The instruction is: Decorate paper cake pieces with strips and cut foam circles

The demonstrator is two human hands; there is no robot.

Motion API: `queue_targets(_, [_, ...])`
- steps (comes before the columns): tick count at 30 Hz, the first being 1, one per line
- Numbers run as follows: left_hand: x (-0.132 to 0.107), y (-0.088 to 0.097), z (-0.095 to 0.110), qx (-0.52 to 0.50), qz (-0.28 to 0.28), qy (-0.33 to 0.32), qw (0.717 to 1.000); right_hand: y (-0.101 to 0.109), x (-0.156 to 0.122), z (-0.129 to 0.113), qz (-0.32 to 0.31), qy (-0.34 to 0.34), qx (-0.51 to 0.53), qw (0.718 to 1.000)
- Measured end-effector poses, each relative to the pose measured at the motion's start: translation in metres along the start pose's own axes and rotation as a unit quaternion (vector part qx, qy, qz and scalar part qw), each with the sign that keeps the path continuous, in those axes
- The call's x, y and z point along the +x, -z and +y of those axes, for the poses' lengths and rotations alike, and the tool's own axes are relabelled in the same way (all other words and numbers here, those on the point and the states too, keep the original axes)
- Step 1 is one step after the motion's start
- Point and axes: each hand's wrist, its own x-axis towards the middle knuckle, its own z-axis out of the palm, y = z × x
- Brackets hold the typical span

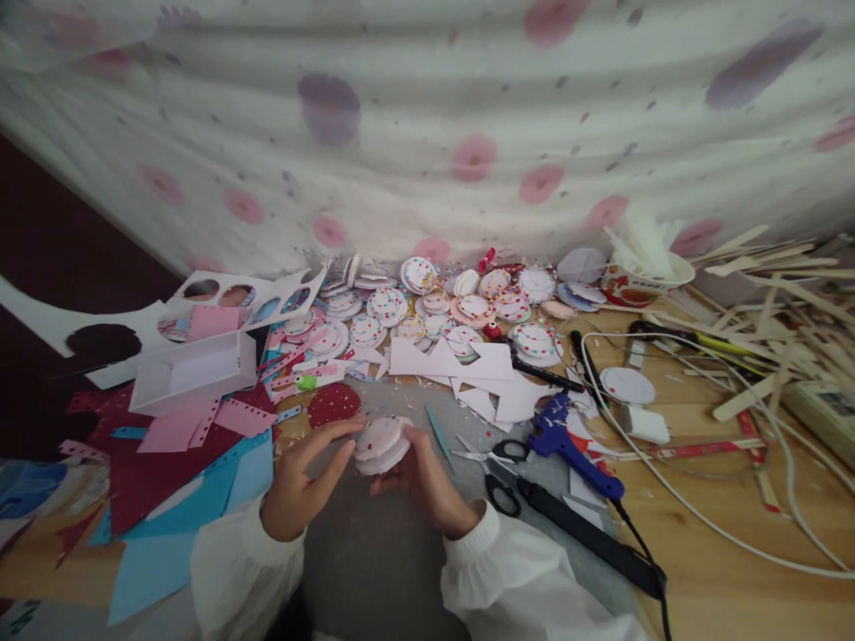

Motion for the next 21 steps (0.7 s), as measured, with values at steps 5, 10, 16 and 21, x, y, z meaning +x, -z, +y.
queue_targets(5, [0.001, 0.005, -0.006, -0.204, 0.105, 0.148, 0.962, 0.000, -0.002, -0.006, 0.065, 0.064, -0.016, 0.996])
queue_targets(10, [0.000, 0.004, -0.014, -0.306, -0.007, 0.279, 0.910, 0.003, -0.005, -0.005, 0.082, 0.102, -0.091, 0.987])
queue_targets(16, [-0.008, 0.006, -0.012, -0.198, 0.035, 0.154, 0.967, 0.002, -0.012, -0.006, 0.053, 0.176, -0.259, 0.948])
queue_targets(21, [-0.007, 0.014, -0.007, -0.064, -0.003, -0.017, 0.998, 0.002, -0.014, -0.004, 0.033, 0.265, -0.384, 0.884])
